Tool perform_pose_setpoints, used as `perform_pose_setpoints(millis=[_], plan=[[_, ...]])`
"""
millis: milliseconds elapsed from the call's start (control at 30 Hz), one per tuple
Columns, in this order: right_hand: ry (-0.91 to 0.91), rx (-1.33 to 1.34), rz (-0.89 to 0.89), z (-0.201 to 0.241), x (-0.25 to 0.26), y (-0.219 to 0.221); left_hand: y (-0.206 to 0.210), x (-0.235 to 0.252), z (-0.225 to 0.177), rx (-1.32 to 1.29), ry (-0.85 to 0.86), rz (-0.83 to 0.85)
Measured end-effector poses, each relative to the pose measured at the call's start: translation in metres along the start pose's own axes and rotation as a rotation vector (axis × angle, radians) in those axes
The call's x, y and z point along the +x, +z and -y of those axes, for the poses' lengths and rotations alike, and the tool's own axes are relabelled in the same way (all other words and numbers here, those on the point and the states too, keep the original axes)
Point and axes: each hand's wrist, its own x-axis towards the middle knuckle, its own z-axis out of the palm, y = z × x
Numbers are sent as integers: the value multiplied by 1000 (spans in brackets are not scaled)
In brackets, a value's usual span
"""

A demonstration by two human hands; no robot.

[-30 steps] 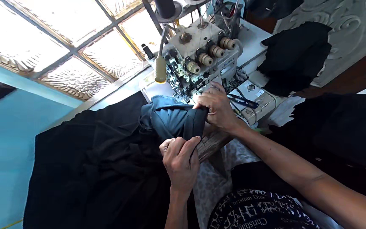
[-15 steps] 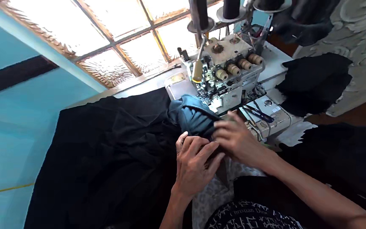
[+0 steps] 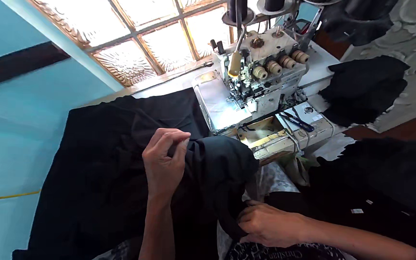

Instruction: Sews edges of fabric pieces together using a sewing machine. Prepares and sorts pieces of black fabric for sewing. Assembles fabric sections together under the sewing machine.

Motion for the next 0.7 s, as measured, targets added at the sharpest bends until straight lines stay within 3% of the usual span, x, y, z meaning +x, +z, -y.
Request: perform_pose_setpoints(millis=[133, 300, 467, 567, 700], plan=[[53, 11, 34, 6, 0, 1, 19, 20, -17, -5, 162, 232], [43, -32, -17, 9, -4, 5, 58, 35, -34, 113, 411, 738], [56, 11, -10, 12, -10, 2, 78, 36, -27, 381, 338, 1231], [41, 56, -28, 11, -13, 1, 77, 32, -14, 367, 266, 1185], [-14, 168, -50, 15, -9, -10, 63, 29, 1, 242, 246, 866]])
